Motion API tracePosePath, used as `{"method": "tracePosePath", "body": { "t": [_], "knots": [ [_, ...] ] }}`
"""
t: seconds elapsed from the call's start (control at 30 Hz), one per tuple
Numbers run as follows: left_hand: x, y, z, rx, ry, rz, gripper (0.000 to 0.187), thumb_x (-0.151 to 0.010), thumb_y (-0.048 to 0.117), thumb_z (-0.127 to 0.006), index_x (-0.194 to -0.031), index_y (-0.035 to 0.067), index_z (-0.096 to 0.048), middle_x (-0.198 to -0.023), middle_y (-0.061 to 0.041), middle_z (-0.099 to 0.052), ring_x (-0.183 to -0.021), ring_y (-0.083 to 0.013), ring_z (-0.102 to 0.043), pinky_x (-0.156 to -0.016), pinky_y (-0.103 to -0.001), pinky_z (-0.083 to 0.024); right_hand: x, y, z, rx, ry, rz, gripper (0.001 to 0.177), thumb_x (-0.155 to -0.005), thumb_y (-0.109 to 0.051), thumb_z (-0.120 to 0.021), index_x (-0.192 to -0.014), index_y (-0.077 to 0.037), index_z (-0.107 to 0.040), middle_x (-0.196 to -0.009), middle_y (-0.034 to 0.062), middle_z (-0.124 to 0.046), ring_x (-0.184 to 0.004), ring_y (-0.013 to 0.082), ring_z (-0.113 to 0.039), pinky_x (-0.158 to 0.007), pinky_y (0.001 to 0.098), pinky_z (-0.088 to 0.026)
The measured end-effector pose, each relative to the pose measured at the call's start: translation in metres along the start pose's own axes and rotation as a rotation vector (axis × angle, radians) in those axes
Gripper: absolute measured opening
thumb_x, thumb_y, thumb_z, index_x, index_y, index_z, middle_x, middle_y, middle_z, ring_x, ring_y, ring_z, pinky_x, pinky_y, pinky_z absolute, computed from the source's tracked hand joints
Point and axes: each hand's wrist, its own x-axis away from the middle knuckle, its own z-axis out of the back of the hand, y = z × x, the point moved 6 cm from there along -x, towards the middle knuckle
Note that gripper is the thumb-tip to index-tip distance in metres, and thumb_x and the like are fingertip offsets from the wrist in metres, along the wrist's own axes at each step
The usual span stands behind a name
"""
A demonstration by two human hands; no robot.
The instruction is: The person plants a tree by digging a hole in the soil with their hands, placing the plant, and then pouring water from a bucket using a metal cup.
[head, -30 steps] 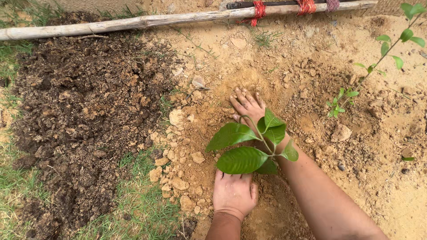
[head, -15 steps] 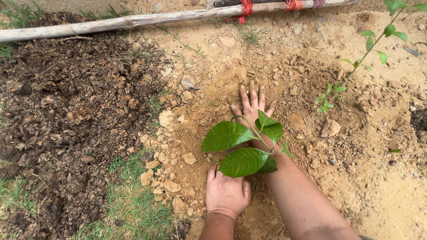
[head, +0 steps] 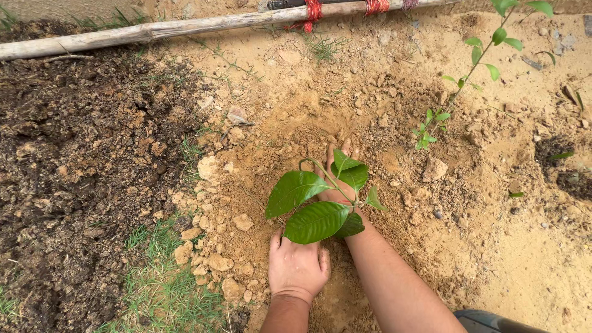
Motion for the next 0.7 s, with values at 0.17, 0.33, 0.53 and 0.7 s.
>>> {"method": "tracePosePath", "body": {
  "t": [0.17,0.33,0.53,0.7],
  "knots": [
    [0.000,0.000,0.003,-0.003,0.025,-0.008,0.048,-0.082,0.038,-0.063,-0.124,0.015,-0.066,-0.121,-0.011,-0.064,-0.119,-0.0296,-0.053,-0.103,-0.051,-0.034,-0.012,0.006,0.015,-0.560,-0.075,-0.168,0.063,-0.103,-0.057,-0.032,-0.153,-0.025,-0.050,-0.163,0.0138,-0.035,-0.155,0.0420,-0.020,-0.128,0.0564,-0.008],
    [0.002,-0.003,-0.005,0.001,-0.039,0.034,0.041,-0.085,0.039,-0.064,-0.119,0.017,-0.067,-0.119,-0.009,-0.066,-0.121,-0.0291,-0.053,-0.106,-0.050,-0.035,-0.005,0.002,0.041,-2.059,-0.068,0.143,0.075,-0.101,-0.061,-0.046,-0.153,-0.008,-0.050,-0.163,0.0128,-0.044,-0.157,0.0253,-0.031,-0.129,0.0423,-0.018],
    [0.001,0.000,0.004,-0.007,0.119,-0.037,0.043,-0.078,0.039,-0.066,-0.113,0.014,-0.072,-0.114,-0.010,-0.068,-0.116,-0.0288,-0.057,-0.103,-0.051,-0.036,0.004,-0.014,0.031,-1.939,-0.195,0.041,0.065,-0.099,-0.054,-0.050,-0.147,-0.010,-0.055,-0.160,0.0124,-0.047,-0.151,0.0272,-0.037,-0.126,0.0421,-0.024],
    [-0.001,-0.003,-0.003,0.026,-0.023,0.041,0.040,-0.084,0.039,-0.063,-0.115,0.017,-0.070,-0.115,-0.008,-0.068,-0.116,-0.0266,-0.057,-0.102,-0.049,-0.037,0.039,-0.006,0.034,-1.776,-0.120,-0.026,0.058,-0.097,-0.048,-0.053,-0.142,-0.012,-0.059,-0.156,0.0121,-0.050,-0.147,0.0287,-0.042,-0.122,0.0419,-0.028]
  ]
}}
